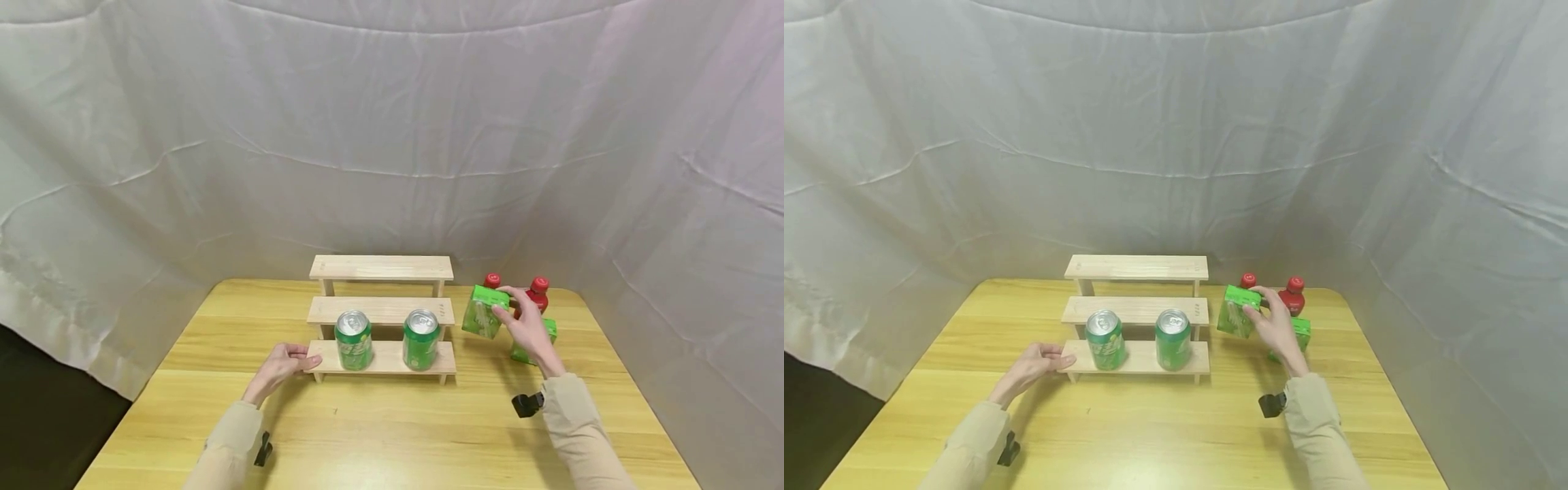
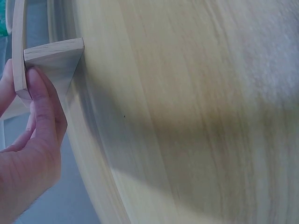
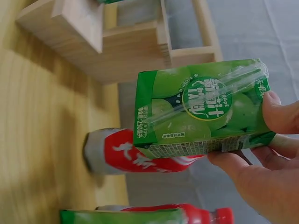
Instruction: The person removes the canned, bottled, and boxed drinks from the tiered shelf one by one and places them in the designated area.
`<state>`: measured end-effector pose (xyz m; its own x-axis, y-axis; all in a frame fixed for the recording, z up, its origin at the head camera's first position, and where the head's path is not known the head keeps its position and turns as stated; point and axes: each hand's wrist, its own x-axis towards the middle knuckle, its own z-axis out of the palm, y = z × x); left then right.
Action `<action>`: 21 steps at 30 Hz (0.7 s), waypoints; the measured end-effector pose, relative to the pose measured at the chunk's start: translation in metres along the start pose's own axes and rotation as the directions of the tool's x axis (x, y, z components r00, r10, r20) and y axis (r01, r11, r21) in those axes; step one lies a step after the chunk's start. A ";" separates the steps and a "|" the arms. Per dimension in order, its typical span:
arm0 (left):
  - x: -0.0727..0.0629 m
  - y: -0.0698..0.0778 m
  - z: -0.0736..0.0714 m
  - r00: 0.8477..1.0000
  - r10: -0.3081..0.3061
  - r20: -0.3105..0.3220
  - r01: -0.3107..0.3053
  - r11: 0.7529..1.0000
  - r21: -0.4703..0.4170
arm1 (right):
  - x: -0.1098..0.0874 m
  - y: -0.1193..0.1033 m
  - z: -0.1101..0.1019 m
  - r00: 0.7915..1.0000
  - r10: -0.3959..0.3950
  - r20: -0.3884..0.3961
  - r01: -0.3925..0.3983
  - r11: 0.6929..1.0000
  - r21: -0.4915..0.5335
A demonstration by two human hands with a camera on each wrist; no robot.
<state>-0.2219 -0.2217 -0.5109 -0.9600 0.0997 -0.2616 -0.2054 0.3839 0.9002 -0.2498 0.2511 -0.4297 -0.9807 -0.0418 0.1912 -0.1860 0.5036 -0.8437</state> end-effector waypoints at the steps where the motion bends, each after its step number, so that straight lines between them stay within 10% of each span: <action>1: 0.000 0.000 0.000 1.000 0.000 0.000 0.000 1.000 0.003 | 0.000 0.003 0.001 1.000 0.002 0.006 -0.002 1.000 -0.001; 21: -0.001 0.000 0.000 1.000 0.008 0.002 -0.008 1.000 -0.008 | 0.006 0.036 0.024 0.994 0.081 0.071 -0.072 0.989 -0.132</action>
<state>-0.2209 -0.2219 -0.5103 -0.9612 0.1052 -0.2548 -0.1989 0.3755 0.9052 -0.2639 0.2487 -0.4711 -0.9944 -0.0614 0.0860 -0.1056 0.6151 -0.7813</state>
